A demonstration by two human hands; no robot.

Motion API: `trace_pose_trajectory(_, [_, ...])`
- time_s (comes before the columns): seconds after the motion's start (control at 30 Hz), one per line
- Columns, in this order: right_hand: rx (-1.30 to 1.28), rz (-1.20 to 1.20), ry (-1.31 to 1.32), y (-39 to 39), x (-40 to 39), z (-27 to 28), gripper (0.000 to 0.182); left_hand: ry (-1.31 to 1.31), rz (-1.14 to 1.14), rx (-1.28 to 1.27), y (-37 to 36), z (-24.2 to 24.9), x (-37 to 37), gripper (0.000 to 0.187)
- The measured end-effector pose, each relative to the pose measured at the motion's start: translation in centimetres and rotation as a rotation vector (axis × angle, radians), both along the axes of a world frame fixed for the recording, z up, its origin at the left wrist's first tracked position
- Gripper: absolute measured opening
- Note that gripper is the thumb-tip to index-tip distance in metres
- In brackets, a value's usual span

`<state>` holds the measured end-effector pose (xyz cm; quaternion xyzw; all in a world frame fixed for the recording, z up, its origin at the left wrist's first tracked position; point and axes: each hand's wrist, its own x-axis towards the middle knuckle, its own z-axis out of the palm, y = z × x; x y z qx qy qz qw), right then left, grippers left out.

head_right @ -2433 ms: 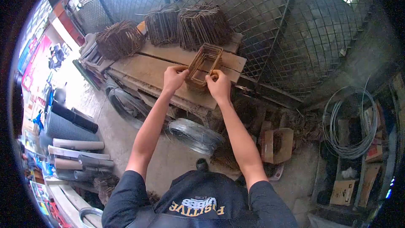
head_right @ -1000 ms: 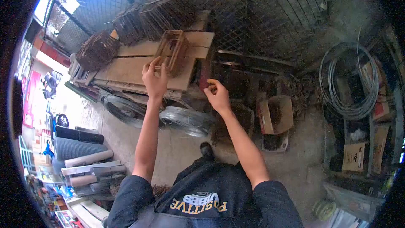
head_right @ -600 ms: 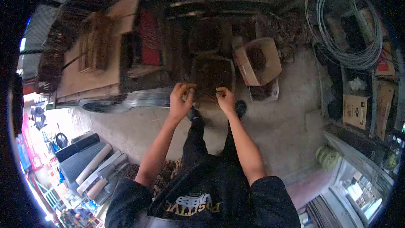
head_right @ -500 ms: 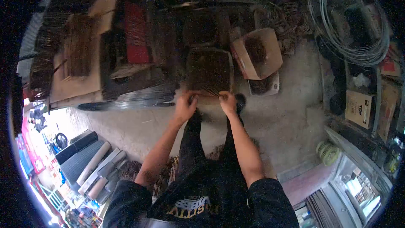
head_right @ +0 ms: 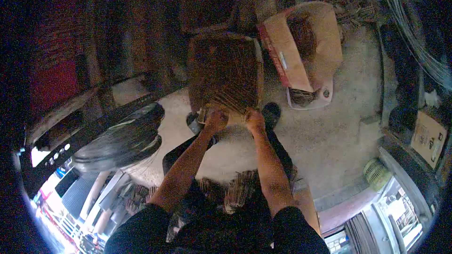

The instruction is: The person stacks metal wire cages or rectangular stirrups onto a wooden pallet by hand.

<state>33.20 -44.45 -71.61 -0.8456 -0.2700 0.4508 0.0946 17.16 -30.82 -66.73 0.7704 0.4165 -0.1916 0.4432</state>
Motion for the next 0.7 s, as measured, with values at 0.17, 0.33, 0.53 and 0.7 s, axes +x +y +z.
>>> trace_pose_trajectory(0.17, [-0.201,0.147,-0.039,3.2,0.7,-0.7,0.028,-0.061,0.018,-0.128,-1.6,-11.5,3.2,0.045])
trace_pose_trajectory(0.33, [-0.228,0.234,-0.037,2.9,0.5,-0.6,0.025,-0.196,0.005,-0.073,-2.5,-10.6,1.6,0.031])
trace_pose_trajectory(0.53, [0.242,-0.212,-0.079,3.0,1.6,7.5,0.026,-0.495,0.883,-0.613,-5.6,-19.3,-7.1,0.02])
trace_pose_trajectory(0.7, [0.478,-0.368,-0.167,2.9,3.7,16.4,0.032,-0.761,0.838,-0.526,-4.2,-7.8,-6.4,0.026])
